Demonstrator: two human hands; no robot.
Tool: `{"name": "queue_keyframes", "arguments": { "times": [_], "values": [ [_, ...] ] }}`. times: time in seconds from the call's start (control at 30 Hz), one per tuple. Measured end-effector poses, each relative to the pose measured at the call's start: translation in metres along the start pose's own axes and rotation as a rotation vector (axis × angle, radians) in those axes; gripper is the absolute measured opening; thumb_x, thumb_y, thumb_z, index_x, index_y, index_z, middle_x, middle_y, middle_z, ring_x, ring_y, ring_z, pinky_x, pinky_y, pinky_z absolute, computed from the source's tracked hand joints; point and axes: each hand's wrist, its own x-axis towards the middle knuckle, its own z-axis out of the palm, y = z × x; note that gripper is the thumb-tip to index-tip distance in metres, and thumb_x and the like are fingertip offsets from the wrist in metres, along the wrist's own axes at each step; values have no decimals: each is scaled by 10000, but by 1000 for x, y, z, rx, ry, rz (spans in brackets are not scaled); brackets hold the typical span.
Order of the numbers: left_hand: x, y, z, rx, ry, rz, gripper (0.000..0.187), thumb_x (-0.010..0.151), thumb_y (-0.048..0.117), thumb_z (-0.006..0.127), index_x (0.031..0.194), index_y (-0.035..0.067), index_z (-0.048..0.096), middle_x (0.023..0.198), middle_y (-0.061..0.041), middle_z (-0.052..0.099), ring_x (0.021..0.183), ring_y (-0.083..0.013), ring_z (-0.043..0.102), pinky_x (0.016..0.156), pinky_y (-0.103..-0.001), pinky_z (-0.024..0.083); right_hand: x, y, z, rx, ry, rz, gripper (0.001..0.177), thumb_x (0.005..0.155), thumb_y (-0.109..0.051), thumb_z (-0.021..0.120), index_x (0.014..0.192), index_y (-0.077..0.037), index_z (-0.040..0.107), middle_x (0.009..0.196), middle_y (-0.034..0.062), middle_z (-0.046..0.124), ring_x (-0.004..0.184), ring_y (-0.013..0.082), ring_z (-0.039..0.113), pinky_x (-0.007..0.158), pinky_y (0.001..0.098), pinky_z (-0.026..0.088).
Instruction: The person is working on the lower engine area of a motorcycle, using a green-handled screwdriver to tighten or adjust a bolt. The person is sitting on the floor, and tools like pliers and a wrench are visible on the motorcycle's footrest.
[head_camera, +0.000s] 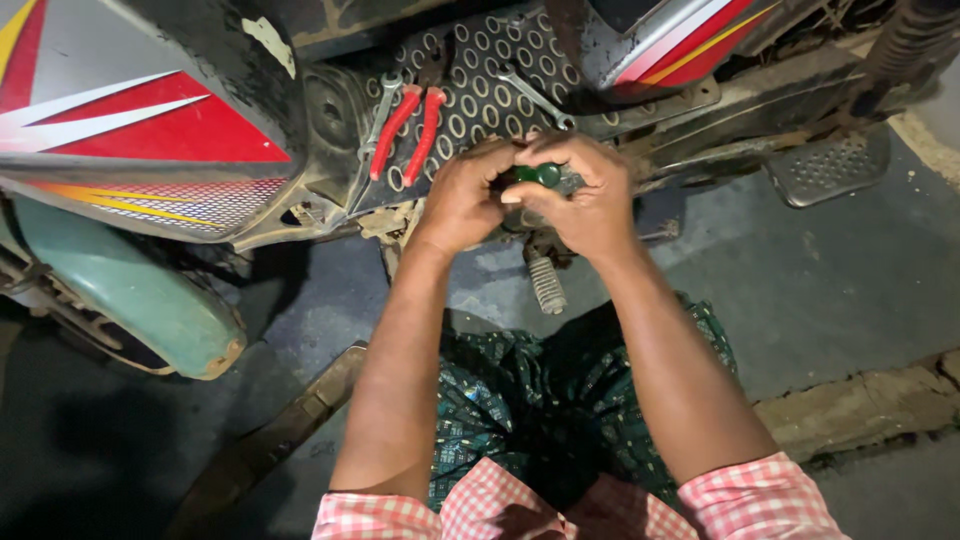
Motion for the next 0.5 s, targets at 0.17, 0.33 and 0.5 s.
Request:
{"name": "queue_keyframes", "arguments": {
  "times": [0.17,0.33,0.5],
  "values": [
    [-3,2,2,-57,-23,-33,381,774,71,836,1130,79,703,1273,-98,722,1113,-323,707,874,-378,591,-10,13,9,91,108,122,339,862,-27,896,957,-20,571,1034,84,728,1057,180,740,967,330,600],
    [-3,-11,6,-208,-27,-52,400,793,126,842,1169,54,728,1273,-134,722,1156,-259,716,974,-345,561,-13,1,6,117,23,143,135,1057,-127,667,1096,-7,619,1092,97,724,1117,181,716,928,310,574],
    [-1,-23,-2,-546,-43,-182,353,1002,332,679,1184,33,729,1178,-128,755,1080,-180,698,959,-297,539,-7,-13,10,8,110,96,259,1079,-258,669,1078,-4,617,997,73,719,908,116,688,823,281,555]
  ]
}}
